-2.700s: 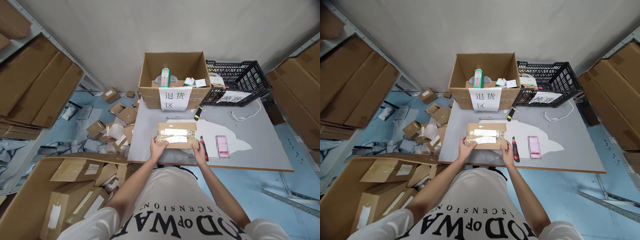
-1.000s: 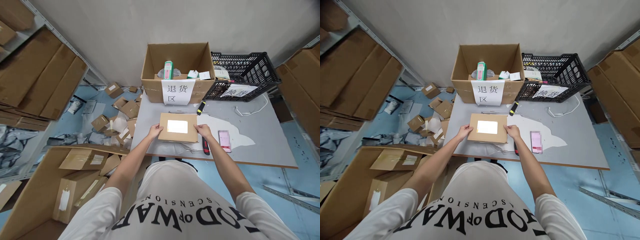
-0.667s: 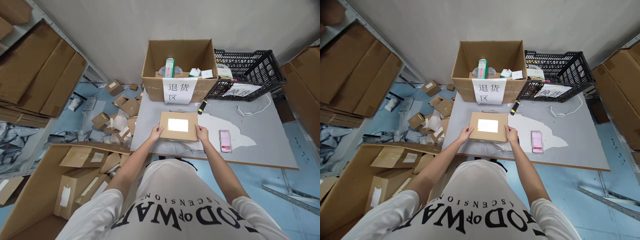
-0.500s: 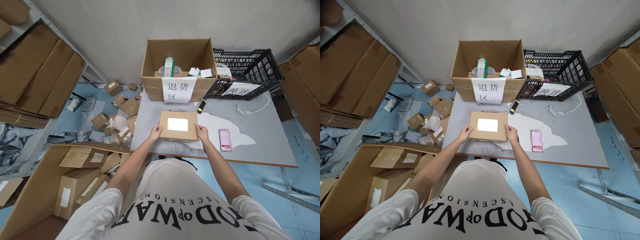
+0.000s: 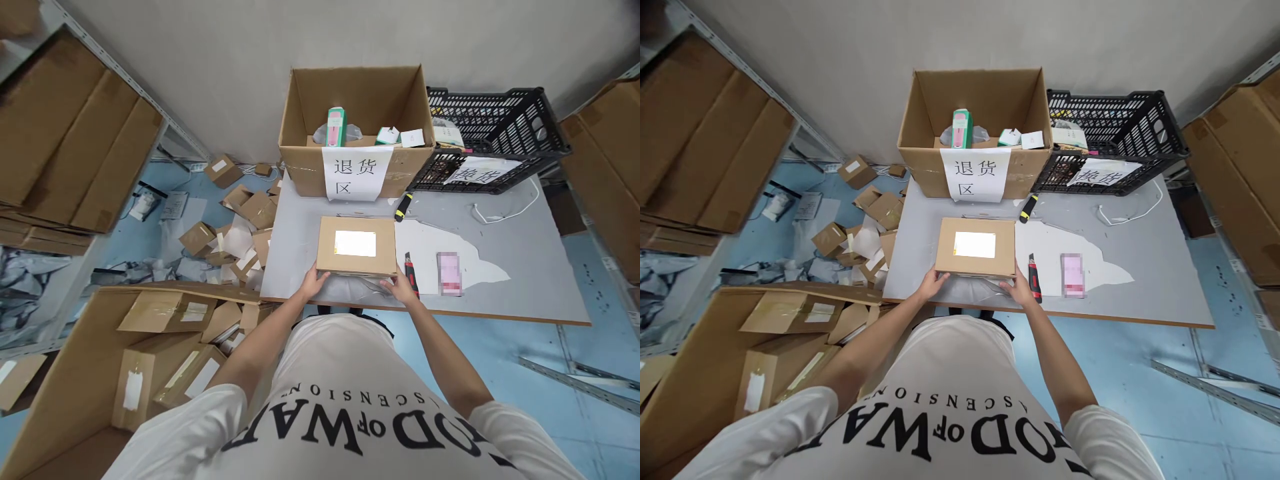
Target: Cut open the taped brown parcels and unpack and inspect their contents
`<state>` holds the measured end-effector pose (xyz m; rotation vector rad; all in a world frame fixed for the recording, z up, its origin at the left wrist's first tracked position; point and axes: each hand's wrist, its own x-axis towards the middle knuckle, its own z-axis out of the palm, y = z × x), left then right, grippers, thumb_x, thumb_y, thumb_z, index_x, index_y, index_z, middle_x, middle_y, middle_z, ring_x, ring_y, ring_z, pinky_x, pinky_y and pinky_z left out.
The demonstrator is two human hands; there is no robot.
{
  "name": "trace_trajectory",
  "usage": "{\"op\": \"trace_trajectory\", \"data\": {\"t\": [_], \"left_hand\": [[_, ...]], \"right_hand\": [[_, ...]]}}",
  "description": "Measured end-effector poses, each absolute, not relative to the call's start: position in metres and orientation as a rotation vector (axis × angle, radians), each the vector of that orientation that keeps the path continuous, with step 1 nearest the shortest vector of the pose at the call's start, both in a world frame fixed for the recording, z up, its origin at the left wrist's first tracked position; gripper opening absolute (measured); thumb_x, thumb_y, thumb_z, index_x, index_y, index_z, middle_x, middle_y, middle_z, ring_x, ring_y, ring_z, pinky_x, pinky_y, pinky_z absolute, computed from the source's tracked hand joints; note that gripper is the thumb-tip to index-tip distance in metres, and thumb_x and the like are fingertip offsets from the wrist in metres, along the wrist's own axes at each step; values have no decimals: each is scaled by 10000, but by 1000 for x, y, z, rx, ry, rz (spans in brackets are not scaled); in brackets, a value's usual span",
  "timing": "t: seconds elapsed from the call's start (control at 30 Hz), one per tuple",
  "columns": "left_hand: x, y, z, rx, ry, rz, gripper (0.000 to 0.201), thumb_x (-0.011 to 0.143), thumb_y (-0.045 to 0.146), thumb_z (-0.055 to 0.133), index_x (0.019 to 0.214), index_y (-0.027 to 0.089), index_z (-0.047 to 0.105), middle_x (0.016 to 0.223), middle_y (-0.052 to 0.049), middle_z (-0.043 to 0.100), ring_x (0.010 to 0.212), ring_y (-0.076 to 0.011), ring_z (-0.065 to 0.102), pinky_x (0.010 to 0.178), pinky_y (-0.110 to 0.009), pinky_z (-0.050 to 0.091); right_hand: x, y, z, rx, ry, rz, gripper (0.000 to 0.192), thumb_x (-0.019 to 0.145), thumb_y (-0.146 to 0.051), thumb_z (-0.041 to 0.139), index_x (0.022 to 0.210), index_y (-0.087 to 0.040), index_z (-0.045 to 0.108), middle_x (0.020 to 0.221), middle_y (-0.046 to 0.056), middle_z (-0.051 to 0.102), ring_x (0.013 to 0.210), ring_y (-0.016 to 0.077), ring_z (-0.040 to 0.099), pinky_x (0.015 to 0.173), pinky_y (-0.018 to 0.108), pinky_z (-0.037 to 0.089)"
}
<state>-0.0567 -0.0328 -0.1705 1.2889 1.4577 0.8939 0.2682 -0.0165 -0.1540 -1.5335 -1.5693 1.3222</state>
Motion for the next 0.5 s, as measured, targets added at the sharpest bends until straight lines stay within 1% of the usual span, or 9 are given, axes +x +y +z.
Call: {"op": "trace_trajectory", "data": {"t": [0.07, 0.13, 0.27, 0.33, 0.43, 0.5], "left_hand": [[-52, -29, -176, 1310, 1474, 894, 642, 816, 391, 565, 1384, 162, 375, 1257, -130, 585, 1137, -242, 562, 983, -397, 419], [-51, -28, -179, 1312, 1505, 884, 594, 822, 383, 557, 1350, 156, 410, 1190, -128, 621, 1068, -244, 596, 939, -399, 448], [-51, -29, -175, 1332, 1559, 845, 504, 816, 374, 565, 1261, 153, 484, 1096, -117, 659, 934, -238, 630, 856, -392, 485], [-52, -29, -168, 1340, 1573, 847, 450, 809, 365, 572, 1200, 147, 523, 1045, -109, 671, 903, -230, 631, 826, -375, 493], [-53, -28, -152, 1349, 1607, 862, 363, 795, 370, 589, 1078, 143, 583, 957, -89, 685, 881, -215, 628, 791, -336, 494], [-54, -26, -138, 1354, 1630, 875, 333, 790, 391, 591, 1015, 146, 611, 898, -71, 689, 840, -202, 626, 757, -310, 488]], "right_hand": [[261, -11, -150, -1537, -1547, 1307, 733, 766, -344, 622, 1420, -216, 315, 1281, 113, 574, 1125, 249, 574, 985, 443, 432], [257, -10, -149, -1551, -1518, 1287, 657, 788, -343, 590, 1387, -205, 360, 1230, 111, 610, 1081, 249, 598, 969, 445, 441], [256, -12, -151, -1529, -1529, 1270, 600, 784, -353, 587, 1339, -203, 414, 1197, 99, 629, 1073, 245, 599, 962, 435, 444], [258, -11, -150, -1524, -1543, 1265, 569, 785, -372, 586, 1307, -196, 446, 1170, 102, 642, 1026, 242, 618, 935, 425, 460], [260, -8, -142, -1555, -1589, 1238, 519, 789, -417, 581, 1245, -181, 500, 1073, 103, 677, 921, 238, 644, 853, 398, 496], [263, -4, -132, -1627, -1639, 1174, 465, 792, -452, 566, 1162, -171, 555, 972, 98, 698, 856, 240, 648, 792, 381, 505]]}}
